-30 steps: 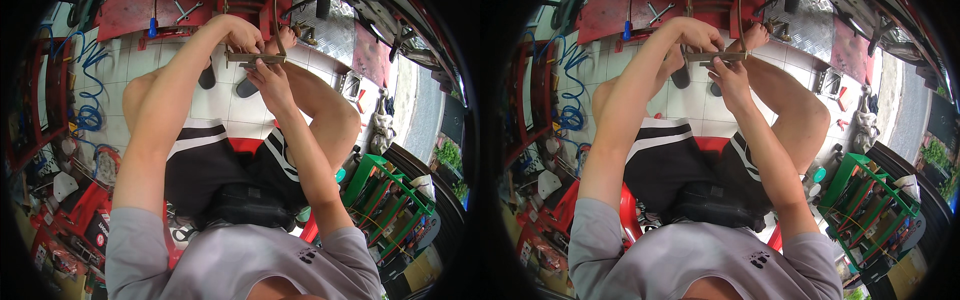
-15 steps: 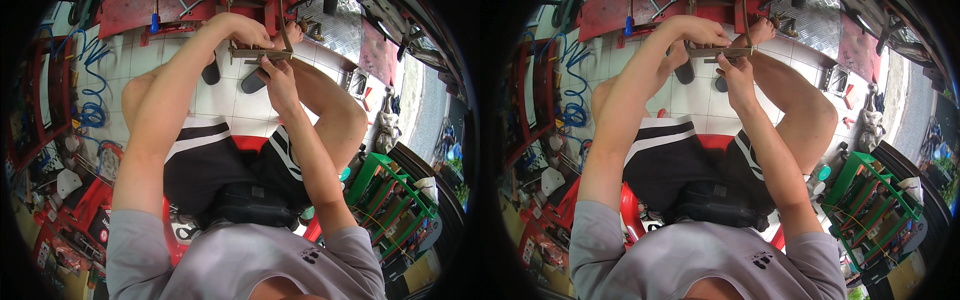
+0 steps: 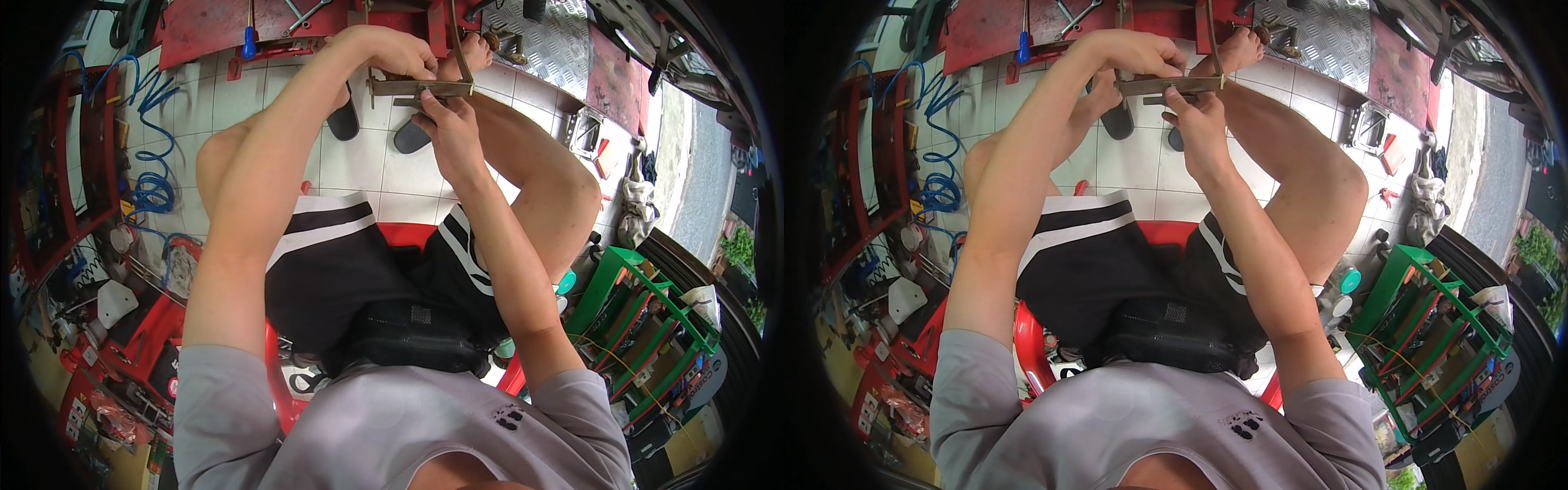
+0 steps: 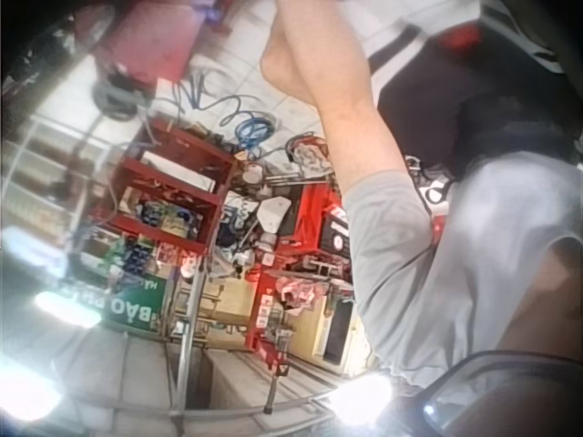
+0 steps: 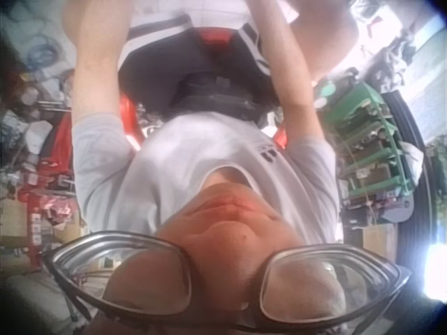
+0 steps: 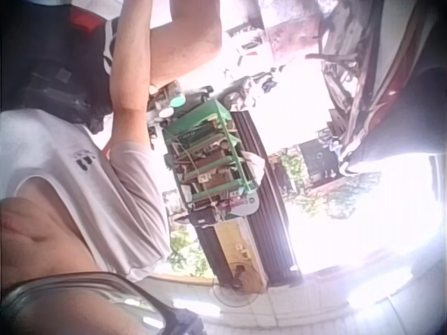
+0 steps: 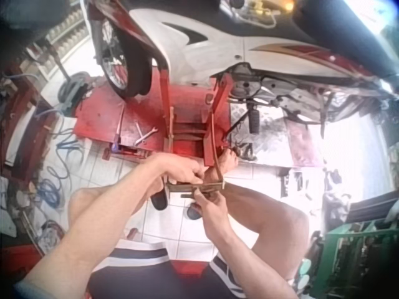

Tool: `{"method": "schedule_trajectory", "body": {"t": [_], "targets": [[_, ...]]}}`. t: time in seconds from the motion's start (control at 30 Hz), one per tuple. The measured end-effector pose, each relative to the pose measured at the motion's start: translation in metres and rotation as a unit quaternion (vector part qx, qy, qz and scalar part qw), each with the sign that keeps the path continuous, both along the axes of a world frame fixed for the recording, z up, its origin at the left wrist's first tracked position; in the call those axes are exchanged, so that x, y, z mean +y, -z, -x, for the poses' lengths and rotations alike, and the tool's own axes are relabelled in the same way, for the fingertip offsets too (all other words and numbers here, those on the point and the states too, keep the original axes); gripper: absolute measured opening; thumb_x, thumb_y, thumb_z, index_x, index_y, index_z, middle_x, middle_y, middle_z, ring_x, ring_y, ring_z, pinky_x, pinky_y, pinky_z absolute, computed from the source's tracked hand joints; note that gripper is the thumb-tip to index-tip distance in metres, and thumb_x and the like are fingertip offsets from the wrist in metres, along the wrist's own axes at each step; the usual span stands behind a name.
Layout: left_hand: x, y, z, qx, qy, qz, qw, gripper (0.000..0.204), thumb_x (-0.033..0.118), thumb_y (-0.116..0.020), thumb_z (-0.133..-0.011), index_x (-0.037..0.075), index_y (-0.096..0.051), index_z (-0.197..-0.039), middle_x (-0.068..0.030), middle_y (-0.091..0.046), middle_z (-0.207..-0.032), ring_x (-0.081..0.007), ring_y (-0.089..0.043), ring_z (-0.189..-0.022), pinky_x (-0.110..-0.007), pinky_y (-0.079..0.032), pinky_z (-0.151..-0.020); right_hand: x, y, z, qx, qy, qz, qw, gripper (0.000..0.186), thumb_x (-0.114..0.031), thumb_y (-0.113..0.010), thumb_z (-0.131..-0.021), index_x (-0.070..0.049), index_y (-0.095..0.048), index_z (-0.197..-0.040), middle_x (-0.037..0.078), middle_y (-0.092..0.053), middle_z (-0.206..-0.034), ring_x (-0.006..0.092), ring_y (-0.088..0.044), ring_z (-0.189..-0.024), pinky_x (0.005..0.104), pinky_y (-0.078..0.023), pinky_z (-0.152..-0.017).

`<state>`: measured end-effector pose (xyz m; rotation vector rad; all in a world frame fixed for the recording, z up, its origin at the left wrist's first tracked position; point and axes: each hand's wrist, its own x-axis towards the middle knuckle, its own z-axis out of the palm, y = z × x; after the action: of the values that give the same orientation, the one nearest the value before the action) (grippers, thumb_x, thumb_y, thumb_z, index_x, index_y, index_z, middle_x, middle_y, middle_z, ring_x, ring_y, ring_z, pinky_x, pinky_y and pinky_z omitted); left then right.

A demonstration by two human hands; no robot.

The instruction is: The person sits on a red chair in a workshop and works on a small mechanical component held in their hands. They use a wrench to tighten or loosen parts of the component, occasionally placing it on a red workbench to adjust it further.

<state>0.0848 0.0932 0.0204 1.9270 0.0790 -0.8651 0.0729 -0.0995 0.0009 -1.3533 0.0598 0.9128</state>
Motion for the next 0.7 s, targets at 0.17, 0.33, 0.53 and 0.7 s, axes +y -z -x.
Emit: {"method": "schedule_trajectory", "body": {"t": [0.17,0.33,0.53,0.7], "targets": [[-0.011,-0.015,-0.005,0.029,-0.002,-0.105,0.994,0.033,0.030,-0.059,-0.094,0.002,-0.065,-0.110,-0.0027,-0.063,-0.091,-0.0138,-0.056,-0.077,-0.029,-0.046,-0.072,-0.002,0.001,-0.002,-0.018,-0.013,0.021,1.000,0.026,-0.018,-0.064,-0.092,-0.002,-0.054,-0.110,0.007,-0.061,-0.105,0.0143,-0.058,-0.098,0.0307,-0.049,-0.079],[0.004,0.020,0.001,-0.015,-0.043,0.111,0.993,0.031,0.029,-0.056,-0.096,0.001,-0.066,-0.104,-0.0025,-0.060,-0.081,-0.0124,-0.053,-0.074,-0.029,-0.043,-0.067,0.000,0.000,-0.004,-0.042,-0.021,0.080,0.996,0.031,-0.019,-0.065,-0.088,-0.003,-0.054,-0.112,0.006,-0.061,-0.103,0.0139,-0.056,-0.092,0.0306,-0.047,-0.077],[-0.005,-0.018,0.001,0.074,-0.056,0.000,0.996,0.026,0.022,-0.059,-0.094,0.001,-0.066,-0.107,-0.0011,-0.061,-0.083,-0.0105,-0.054,-0.072,-0.027,-0.045,-0.069,0.001,0.000,-0.004,-0.036,-0.023,0.078,0.996,0.034,-0.017,-0.065,-0.085,-0.002,-0.054,-0.113,0.007,-0.061,-0.104,0.0157,-0.057,-0.095,0.0316,-0.048,-0.078],[0.005,0.007,0.005,-0.046,-0.027,0.090,0.995,0.027,0.028,-0.059,-0.095,0.003,-0.068,-0.100,0.0020,-0.056,-0.073,-0.0104,-0.045,-0.064,-0.027,-0.039,-0.062,0.002,0.000,-0.003,-0.028,-0.027,0.065,0.997,0.034,-0.017,-0.065,-0.085,-0.001,-0.054,-0.113,0.008,-0.061,-0.105,0.0162,-0.058,-0.097,0.0319,-0.048,-0.079]]}}
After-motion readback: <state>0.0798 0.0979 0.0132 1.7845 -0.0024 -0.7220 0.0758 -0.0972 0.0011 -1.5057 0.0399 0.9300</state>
